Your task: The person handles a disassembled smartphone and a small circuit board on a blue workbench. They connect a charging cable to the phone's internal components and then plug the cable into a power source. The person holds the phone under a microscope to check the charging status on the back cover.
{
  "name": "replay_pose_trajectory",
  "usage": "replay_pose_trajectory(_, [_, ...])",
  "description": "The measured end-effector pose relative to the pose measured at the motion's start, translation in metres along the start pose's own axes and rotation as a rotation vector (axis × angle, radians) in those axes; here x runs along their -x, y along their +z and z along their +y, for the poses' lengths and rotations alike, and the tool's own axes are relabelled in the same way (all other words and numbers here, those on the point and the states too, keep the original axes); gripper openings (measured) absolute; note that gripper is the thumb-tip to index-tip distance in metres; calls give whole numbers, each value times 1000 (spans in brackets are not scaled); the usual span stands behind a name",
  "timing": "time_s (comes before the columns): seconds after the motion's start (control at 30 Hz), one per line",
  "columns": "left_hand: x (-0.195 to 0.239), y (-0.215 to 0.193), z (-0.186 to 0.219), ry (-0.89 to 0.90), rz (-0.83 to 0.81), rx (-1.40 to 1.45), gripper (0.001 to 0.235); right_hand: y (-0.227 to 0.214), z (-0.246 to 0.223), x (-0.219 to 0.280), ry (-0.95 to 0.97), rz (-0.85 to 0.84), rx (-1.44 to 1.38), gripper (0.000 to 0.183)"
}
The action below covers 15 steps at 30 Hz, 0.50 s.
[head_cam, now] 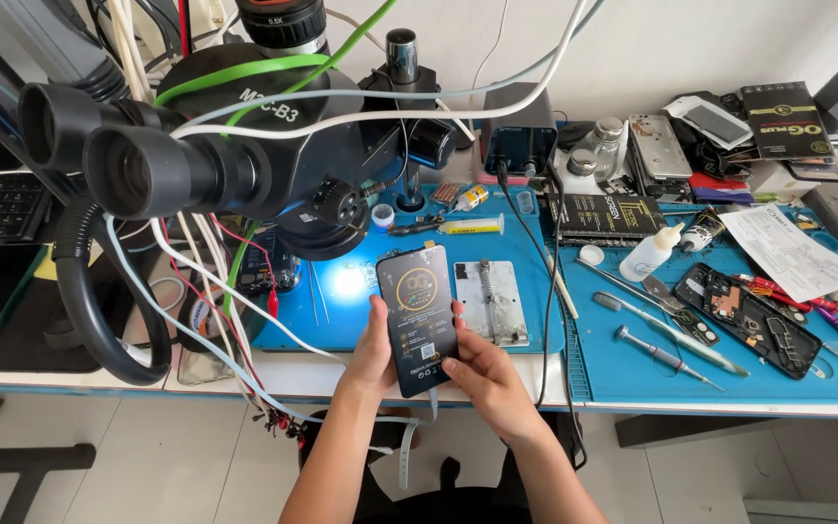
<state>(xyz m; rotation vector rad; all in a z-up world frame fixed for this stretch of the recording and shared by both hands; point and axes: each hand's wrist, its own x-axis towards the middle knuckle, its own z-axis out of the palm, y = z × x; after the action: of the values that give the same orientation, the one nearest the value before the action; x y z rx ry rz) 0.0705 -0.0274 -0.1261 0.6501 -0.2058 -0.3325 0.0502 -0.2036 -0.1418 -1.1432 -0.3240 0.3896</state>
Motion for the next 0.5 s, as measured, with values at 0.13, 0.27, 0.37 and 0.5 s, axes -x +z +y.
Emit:
replay_pose_trajectory(0.13, [-1, -2, -1, 3, -4, 11, 98, -1, 1, 0, 15, 16, 8, 44])
replay_pose_trajectory(0.27, [-1, 0, 0, -13, -7, 34, 97, -3, 3, -1, -4, -12, -7, 46])
replay_pose_trajectory(0.37, [-1, 2, 1, -12, -3, 53, 96, 1, -2, -1, -10, -25, -4, 44])
replay_pose_trajectory(0.5, [-1, 31, 3, 19, 169, -38, 97, 7, -3, -3, -86, 17, 32, 42])
